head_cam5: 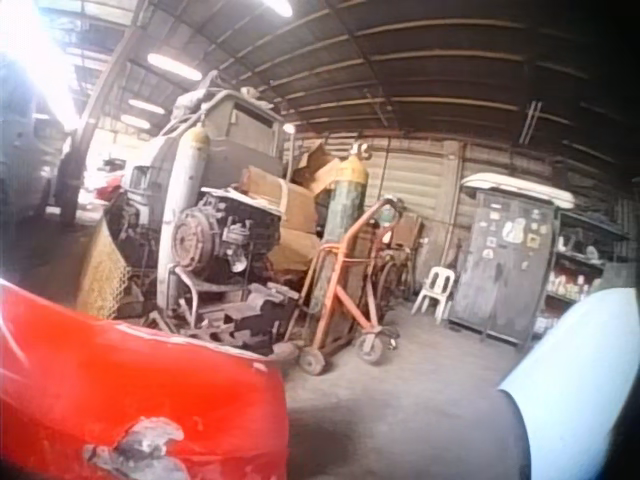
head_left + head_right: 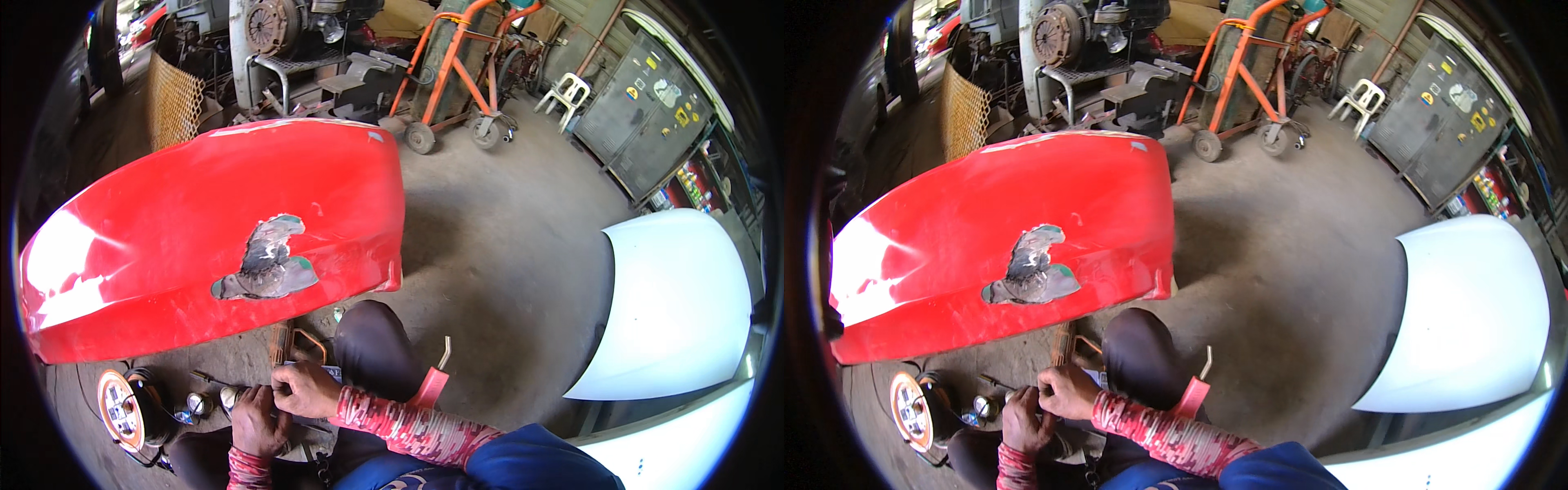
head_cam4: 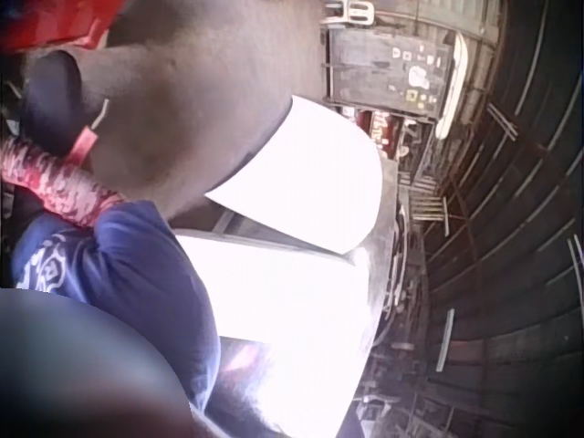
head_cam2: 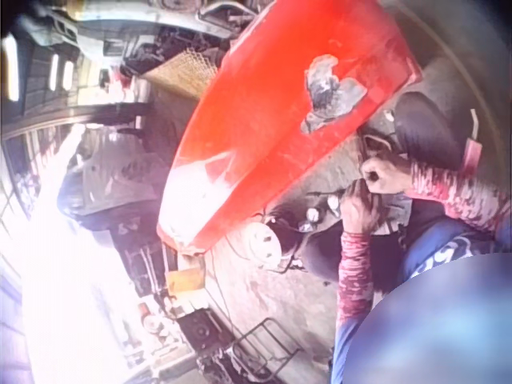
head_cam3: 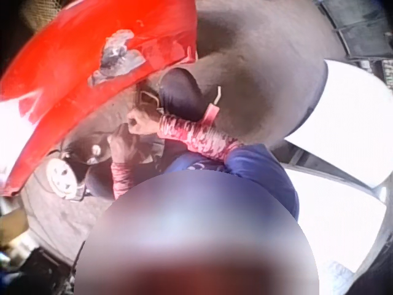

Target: The person is repairing a damaged red car bumper using a pink heat gun and a metal rod. They repeatedly heat the damaged area and press the metal rod into the softened plastic to reshape it.

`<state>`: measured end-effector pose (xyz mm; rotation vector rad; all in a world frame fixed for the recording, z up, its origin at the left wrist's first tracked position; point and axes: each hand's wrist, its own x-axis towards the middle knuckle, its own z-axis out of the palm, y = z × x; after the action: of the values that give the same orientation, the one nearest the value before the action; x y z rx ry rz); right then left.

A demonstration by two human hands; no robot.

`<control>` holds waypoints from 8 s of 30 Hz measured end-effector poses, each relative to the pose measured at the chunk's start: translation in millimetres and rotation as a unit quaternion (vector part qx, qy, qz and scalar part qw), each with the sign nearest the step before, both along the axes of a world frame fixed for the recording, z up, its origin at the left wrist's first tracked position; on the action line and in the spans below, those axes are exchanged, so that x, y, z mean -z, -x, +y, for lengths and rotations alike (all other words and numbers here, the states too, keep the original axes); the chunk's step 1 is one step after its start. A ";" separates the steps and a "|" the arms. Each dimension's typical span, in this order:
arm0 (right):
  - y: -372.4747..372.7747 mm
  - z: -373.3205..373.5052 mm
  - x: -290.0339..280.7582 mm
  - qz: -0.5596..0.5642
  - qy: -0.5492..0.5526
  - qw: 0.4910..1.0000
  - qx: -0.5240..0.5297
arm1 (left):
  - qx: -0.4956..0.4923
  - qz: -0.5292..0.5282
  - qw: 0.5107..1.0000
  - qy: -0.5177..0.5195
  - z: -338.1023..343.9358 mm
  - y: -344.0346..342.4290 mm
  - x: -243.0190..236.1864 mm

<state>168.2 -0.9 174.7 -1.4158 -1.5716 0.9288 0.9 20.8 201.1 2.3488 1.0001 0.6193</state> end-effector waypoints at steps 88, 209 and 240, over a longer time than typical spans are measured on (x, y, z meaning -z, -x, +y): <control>-5.7 -1.8 -39.7 0.279 0.204 0.934 -0.096 | -0.039 -0.305 0.803 0.510 8.1 27.8 -7.7; 15.4 -5.5 -18.6 0.263 0.151 0.951 0.066 | -0.091 -0.144 0.985 -0.029 -2.7 18.5 -7.3; 13.7 -14.7 -35.6 0.372 0.180 0.907 0.079 | -0.089 -0.230 0.967 0.065 -3.2 23.3 -17.2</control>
<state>154.5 -15.7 210.2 -1.1805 -0.7274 1.4880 -22.4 17.6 218.3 1.8857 1.0011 1.0747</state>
